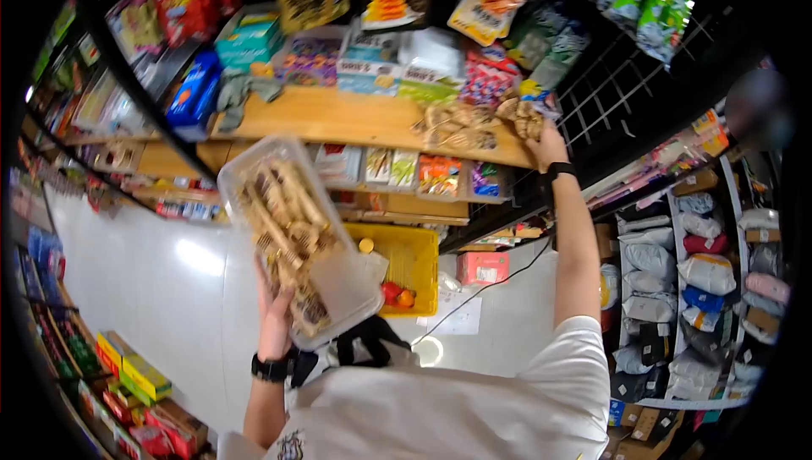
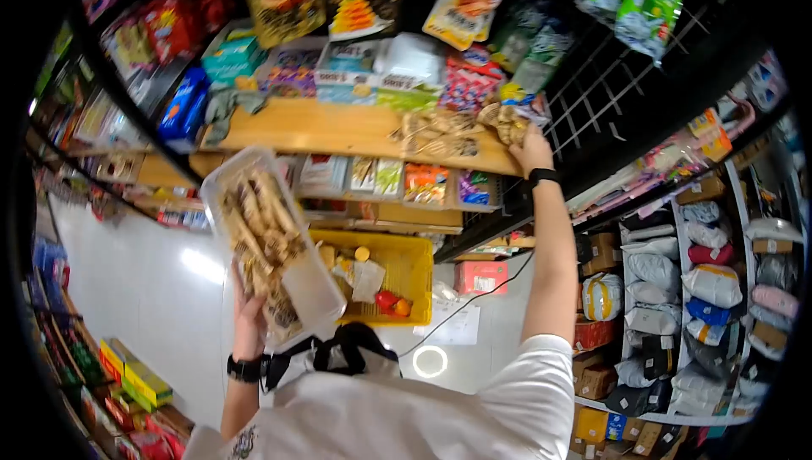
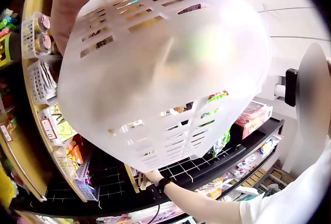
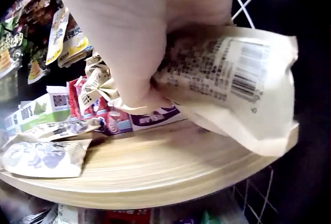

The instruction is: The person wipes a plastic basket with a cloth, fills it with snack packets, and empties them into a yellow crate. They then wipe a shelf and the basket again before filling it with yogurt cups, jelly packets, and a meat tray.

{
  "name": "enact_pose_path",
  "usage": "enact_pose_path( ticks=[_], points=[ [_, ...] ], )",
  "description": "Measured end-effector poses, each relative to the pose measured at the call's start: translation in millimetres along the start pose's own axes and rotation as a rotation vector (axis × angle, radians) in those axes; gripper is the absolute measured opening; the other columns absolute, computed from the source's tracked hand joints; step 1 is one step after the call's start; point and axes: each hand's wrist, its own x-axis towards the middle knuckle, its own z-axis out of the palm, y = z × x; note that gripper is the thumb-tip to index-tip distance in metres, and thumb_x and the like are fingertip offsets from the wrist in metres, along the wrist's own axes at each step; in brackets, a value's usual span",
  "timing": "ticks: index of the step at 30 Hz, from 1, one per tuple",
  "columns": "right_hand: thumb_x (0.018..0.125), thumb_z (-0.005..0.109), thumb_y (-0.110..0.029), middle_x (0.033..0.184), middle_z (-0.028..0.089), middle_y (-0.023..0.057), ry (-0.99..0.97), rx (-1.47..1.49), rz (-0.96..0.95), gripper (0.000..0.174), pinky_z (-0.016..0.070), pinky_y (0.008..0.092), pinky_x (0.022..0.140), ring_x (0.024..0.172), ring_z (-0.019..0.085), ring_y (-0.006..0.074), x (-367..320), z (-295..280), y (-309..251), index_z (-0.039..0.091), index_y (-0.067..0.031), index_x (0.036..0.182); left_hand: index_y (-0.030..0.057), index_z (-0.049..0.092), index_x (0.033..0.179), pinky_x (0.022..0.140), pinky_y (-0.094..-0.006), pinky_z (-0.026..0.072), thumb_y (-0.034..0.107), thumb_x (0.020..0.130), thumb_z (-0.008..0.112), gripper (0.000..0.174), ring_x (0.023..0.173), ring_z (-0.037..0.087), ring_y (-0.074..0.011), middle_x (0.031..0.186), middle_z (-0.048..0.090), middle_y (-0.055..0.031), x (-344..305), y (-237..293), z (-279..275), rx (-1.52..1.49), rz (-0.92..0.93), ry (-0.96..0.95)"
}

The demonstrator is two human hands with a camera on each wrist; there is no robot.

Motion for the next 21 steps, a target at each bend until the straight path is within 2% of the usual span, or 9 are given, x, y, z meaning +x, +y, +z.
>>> enact_pose_path(
  ticks=[4, 6, 8, 10, 12, 14, 16, 18, 21],
  points=[
    [0.073, 0.067, -0.018, 0.100, 0.056, 0.0246, 0.111, 0.064, -0.125, 0.052, 0.0480, 0.0433, 0.076, 0.091, 0.057, 0.0394, -20.5, -1.2, -8.0, 0.041, 0.0045, 0.111, 0.0101, -0.001, 0.144, 0.105, -0.0319, 0.0239, -0.005, 0.082, 0.039, 0.076, 0.130, 0.027, -0.0240, 0.146, 0.015, -0.0162, 16.7, 1.4, -14.8, 0.002, -0.035, -0.067],
    [0.076, 0.066, -0.017, 0.096, 0.057, 0.0239, -0.004, 0.140, -0.050, 0.049, 0.0478, 0.0432, 0.074, 0.090, 0.058, 0.0379, -39.1, -17.9, -32.6, 0.039, 0.0055, 0.111, 0.0073, 0.001, 0.144, 0.106, -0.0296, 0.0206, -0.006, 0.081, 0.040, 0.076, 0.132, 0.022, -0.0213, 0.147, 0.013, -0.0144, 24.9, 7.6, -18.7, 0.014, 0.013, -0.103],
    [0.081, 0.061, -0.013, 0.095, 0.059, 0.0190, 0.047, 0.337, -0.065, 0.034, 0.0495, 0.0356, 0.064, 0.078, 0.062, 0.0285, -62.1, -20.7, -60.6, 0.042, 0.0038, 0.104, 0.0052, 0.001, 0.144, 0.105, -0.0286, 0.0205, -0.006, 0.081, 0.041, 0.076, 0.131, 0.022, -0.0199, 0.147, 0.014, -0.0134, 37.4, -1.8, -38.0, 0.061, 0.037, -0.135],
    [0.082, 0.058, -0.010, 0.094, 0.061, 0.0120, -0.007, 0.746, -0.067, 0.028, 0.0502, 0.0287, 0.060, 0.074, 0.062, 0.0175, -96.9, -50.5, -130.1, 0.045, 0.0023, 0.104, 0.0072, 0.004, 0.144, 0.105, -0.0288, 0.0214, -0.001, 0.082, 0.043, 0.074, 0.131, 0.026, -0.0186, 0.146, 0.019, -0.0096, 41.7, 12.1, -42.1, 0.101, 0.025, -0.166],
    [0.083, 0.056, -0.009, 0.091, 0.061, 0.0064, -0.112, 1.187, 0.093, 0.027, 0.0502, 0.0249, 0.058, 0.072, 0.060, 0.0097, -135.7, -81.7, -214.6, 0.046, 0.0016, 0.106, 0.0069, 0.005, 0.144, 0.106, -0.0287, 0.0213, 0.000, 0.083, 0.043, 0.072, 0.130, 0.026, -0.0181, 0.145, 0.021, -0.0093, 46.0, 21.3, -45.7, 0.043, -0.003, -0.207],
    [0.084, 0.055, -0.009, 0.088, 0.061, 0.0061, -0.219, 1.279, 0.137, 0.031, 0.0502, 0.0239, 0.057, 0.071, 0.060, 0.0099, -169.8, -98.4, -287.0, 0.044, 0.0011, 0.111, 0.0066, 0.006, 0.144, 0.106, -0.0290, 0.0212, 0.002, 0.085, 0.043, 0.070, 0.130, 0.027, -0.0181, 0.145, 0.022, -0.0090, 54.7, 14.4, -58.6, 0.059, -0.019, -0.234],
    [0.083, 0.057, -0.012, 0.091, 0.061, 0.0094, -0.264, 1.242, -0.095, 0.042, 0.0505, 0.0237, 0.057, 0.072, 0.061, 0.0111, -196.3, -95.8, -348.7, 0.038, 0.0023, 0.117, 0.0063, 0.006, 0.144, 0.106, -0.0293, 0.0209, 0.004, 0.087, 0.043, 0.068, 0.129, 0.027, -0.0181, 0.144, 0.023, -0.0089, 60.7, 15.1, -65.2, 0.060, -0.010, -0.254],
    [0.080, 0.059, -0.014, 0.095, 0.060, 0.0192, -0.345, 1.014, -0.102, 0.056, 0.0523, 0.0320, 0.064, 0.082, 0.063, 0.0244, -212.6, -104.0, -404.3, 0.030, 0.0059, 0.123, 0.0058, 0.007, 0.144, 0.106, -0.0295, 0.0204, 0.006, 0.089, 0.043, 0.066, 0.130, 0.026, -0.0183, 0.144, 0.022, -0.0089, 64.1, 21.3, -65.7, 0.039, 0.028, -0.254],
    [0.079, 0.059, -0.015, 0.107, 0.051, 0.0332, -0.253, 0.728, -0.155, 0.068, 0.0473, 0.0434, 0.079, 0.095, 0.055, 0.0438, -232.7, -79.0, -446.6, 0.020, 0.0104, 0.128, 0.0047, 0.006, 0.143, 0.106, -0.0299, 0.0191, 0.010, 0.094, 0.038, 0.060, 0.131, 0.022, -0.0188, 0.145, 0.018, -0.0092, 69.3, 32.2, -77.4, 0.026, 0.026, -0.265]
  ],
)
